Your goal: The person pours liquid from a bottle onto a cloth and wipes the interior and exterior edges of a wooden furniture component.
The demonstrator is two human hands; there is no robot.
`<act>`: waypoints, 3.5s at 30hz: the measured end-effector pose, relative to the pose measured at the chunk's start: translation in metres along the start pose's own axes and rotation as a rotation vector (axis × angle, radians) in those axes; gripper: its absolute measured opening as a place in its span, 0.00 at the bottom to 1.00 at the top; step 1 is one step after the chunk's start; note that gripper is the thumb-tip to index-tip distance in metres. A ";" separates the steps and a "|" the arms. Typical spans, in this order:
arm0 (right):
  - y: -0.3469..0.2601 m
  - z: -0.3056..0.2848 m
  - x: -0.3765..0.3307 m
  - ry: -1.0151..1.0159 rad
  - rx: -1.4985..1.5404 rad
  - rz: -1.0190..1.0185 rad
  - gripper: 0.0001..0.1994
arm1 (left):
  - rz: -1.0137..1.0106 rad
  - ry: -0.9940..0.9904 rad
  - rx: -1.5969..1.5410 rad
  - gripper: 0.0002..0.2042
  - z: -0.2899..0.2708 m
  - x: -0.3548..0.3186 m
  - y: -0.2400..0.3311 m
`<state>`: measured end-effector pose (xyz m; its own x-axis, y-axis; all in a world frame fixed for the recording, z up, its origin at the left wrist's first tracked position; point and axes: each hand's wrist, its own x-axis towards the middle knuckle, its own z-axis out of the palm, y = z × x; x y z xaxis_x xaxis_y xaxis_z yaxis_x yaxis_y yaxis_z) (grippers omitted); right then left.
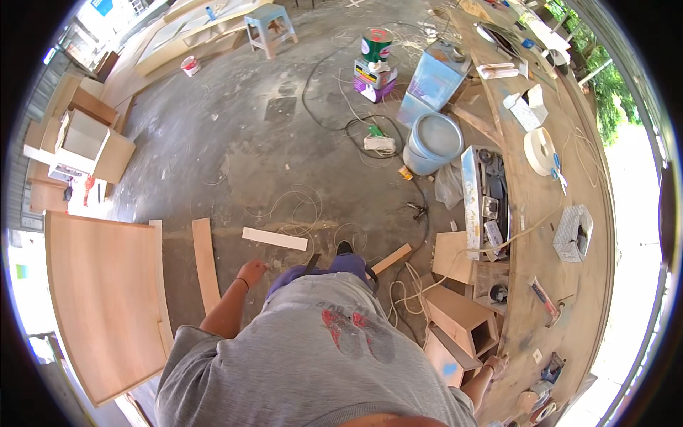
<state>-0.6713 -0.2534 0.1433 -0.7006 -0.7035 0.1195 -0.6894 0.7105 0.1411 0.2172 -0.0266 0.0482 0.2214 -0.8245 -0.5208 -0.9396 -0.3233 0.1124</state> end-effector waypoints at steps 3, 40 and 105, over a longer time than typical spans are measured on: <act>-0.054 -0.051 -0.042 -0.206 -0.069 0.254 0.19 | 0.061 -0.194 0.192 0.11 -0.036 0.022 -0.012; -0.991 -0.067 -0.306 -0.814 0.547 -1.608 0.07 | -0.717 0.494 -1.334 0.23 -0.309 0.216 -0.209; -2.360 -0.616 -1.173 -1.423 0.628 -1.833 0.11 | -0.748 1.718 -2.909 0.09 -0.900 0.832 -1.242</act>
<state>1.8906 -1.1156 0.2751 0.9648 -0.1174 -0.2353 -0.2579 -0.2480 -0.9338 1.8028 -0.7295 0.2365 0.6624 0.1247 -0.7387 0.2317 0.9036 0.3603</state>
